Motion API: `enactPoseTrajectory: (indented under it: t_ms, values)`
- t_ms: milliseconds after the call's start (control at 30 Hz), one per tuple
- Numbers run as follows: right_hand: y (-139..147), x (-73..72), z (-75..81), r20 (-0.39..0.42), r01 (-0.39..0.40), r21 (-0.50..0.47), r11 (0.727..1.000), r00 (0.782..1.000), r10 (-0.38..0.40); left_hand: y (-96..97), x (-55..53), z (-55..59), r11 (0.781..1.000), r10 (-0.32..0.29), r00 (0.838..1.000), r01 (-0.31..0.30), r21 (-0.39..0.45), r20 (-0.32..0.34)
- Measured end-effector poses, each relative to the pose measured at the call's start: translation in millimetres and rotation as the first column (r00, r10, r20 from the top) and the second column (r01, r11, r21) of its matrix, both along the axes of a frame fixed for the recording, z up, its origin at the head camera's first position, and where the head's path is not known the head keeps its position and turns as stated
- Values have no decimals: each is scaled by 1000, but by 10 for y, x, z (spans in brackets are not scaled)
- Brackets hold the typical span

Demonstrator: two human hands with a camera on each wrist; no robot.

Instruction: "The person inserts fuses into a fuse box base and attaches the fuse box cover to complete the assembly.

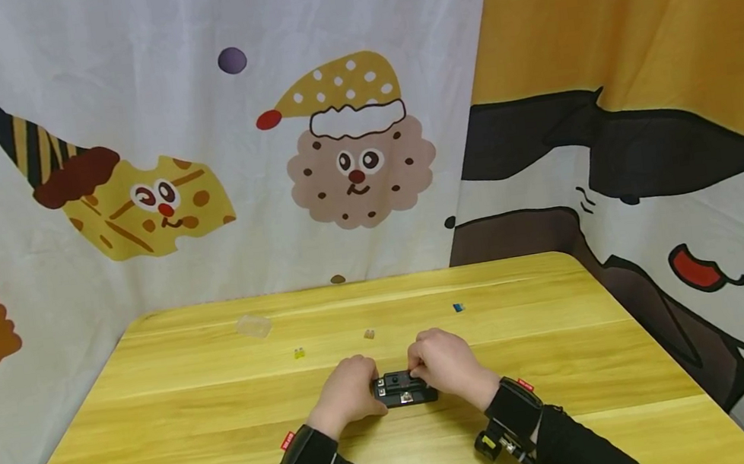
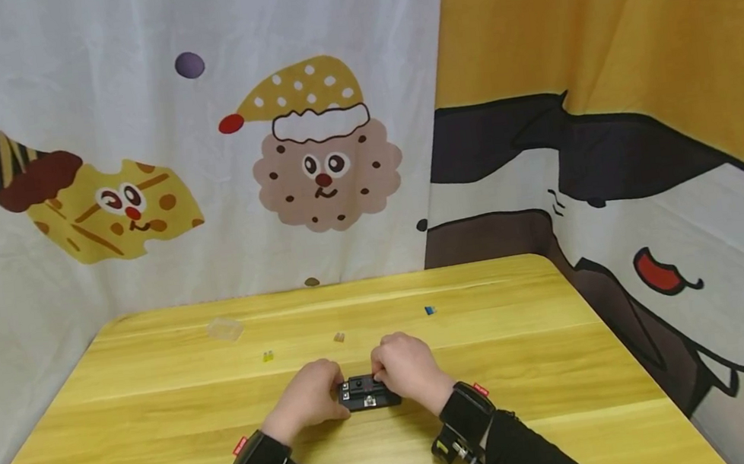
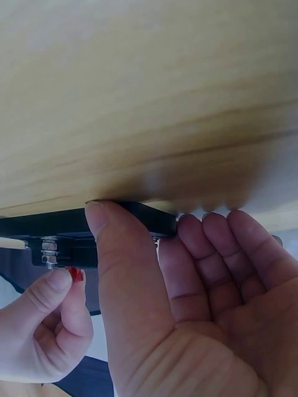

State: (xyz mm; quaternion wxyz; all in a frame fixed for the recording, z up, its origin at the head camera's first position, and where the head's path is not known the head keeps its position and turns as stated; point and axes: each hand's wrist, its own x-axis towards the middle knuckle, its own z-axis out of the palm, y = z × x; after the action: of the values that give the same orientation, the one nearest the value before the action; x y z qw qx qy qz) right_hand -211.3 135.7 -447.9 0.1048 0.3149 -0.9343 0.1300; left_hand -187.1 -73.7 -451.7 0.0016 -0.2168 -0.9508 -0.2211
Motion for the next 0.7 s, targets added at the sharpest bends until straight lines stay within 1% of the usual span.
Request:
enactPoseTrajectory:
  t_ms: [333, 700]
  values:
    - [13, -7, 7, 24, 6, 16, 1000, 1000, -7, -3, -5, -8, 1000, 3, 1000, -3, 4, 2]
    - [51, 19, 84, 22, -5, 5, 1000, 1000, 5, -7, 4, 3, 1000, 3, 1000, -3, 8, 9]
